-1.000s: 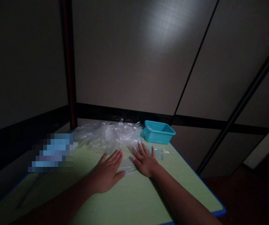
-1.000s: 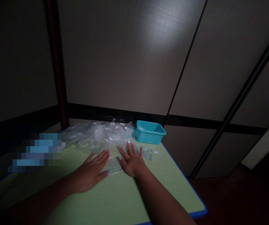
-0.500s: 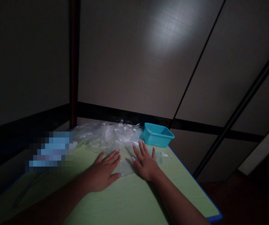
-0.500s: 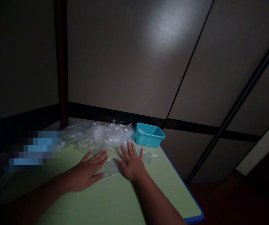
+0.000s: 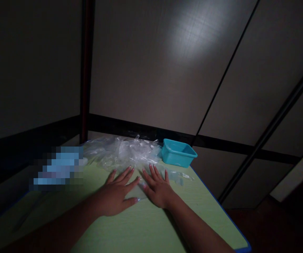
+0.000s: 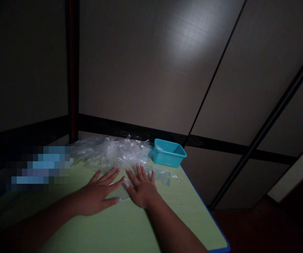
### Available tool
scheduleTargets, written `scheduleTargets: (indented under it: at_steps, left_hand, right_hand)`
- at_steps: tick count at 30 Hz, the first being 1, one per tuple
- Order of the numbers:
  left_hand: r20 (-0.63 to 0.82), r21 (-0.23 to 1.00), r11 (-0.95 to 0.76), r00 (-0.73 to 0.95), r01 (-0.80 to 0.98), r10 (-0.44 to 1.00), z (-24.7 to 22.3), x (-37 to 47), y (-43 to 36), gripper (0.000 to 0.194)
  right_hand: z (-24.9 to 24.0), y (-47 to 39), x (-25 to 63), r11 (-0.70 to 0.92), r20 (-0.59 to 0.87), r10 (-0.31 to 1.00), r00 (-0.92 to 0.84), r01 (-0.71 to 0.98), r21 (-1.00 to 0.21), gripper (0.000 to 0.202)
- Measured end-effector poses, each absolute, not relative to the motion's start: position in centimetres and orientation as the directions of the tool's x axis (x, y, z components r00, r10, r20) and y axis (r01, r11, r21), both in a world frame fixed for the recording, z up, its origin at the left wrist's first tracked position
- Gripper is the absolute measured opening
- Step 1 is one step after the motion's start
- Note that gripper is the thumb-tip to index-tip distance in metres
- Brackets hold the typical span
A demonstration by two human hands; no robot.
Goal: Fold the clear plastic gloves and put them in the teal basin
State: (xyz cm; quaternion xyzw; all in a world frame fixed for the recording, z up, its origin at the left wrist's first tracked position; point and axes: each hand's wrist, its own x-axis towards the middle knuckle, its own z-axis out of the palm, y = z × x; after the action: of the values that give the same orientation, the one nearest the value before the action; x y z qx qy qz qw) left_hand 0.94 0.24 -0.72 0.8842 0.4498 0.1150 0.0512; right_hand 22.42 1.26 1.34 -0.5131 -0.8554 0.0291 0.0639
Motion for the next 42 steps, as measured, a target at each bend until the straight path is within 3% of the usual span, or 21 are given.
scheduleTargets:
  at_steps: [11,17,25,34,42]
  left_hand:
    - [0.126,0.201,-0.482,0.465,0.853,0.876,-0.5,-0.7,0.1,0.07]
    - [0.332,0.17,-0.457,0.386,0.873,0.861,0.3,-1.3,1.4,0.066]
    - [0.643,0.075,-0.47,0.318,0.879,0.696,1.9,-1.7,2.3,0.056]
    - [0.756,0.032,-0.436,0.264,0.899,0.599,2.8,-1.7,2.0,0.043]
    - [0.703,0.072,-0.332,0.188,0.941,0.686,2.7,-1.6,2.1,0.065]
  right_hand:
    - [0.5,1.6,23.2,0.308,0.072,0.95,-0.303,0.948,-0.082,0.055]
    - [0.5,2.3,24.0,0.273,0.119,0.958,-0.263,0.958,-0.084,0.053]
    - [0.2,3.3,25.0,0.226,0.271,0.945,-0.182,0.964,-0.139,0.052]
    - [0.8,4.0,26.1,0.249,0.429,0.897,-0.109,0.926,-0.284,0.058]
    - [0.7,4.0,25.7,0.175,0.387,0.919,-0.077,0.958,-0.226,0.059]
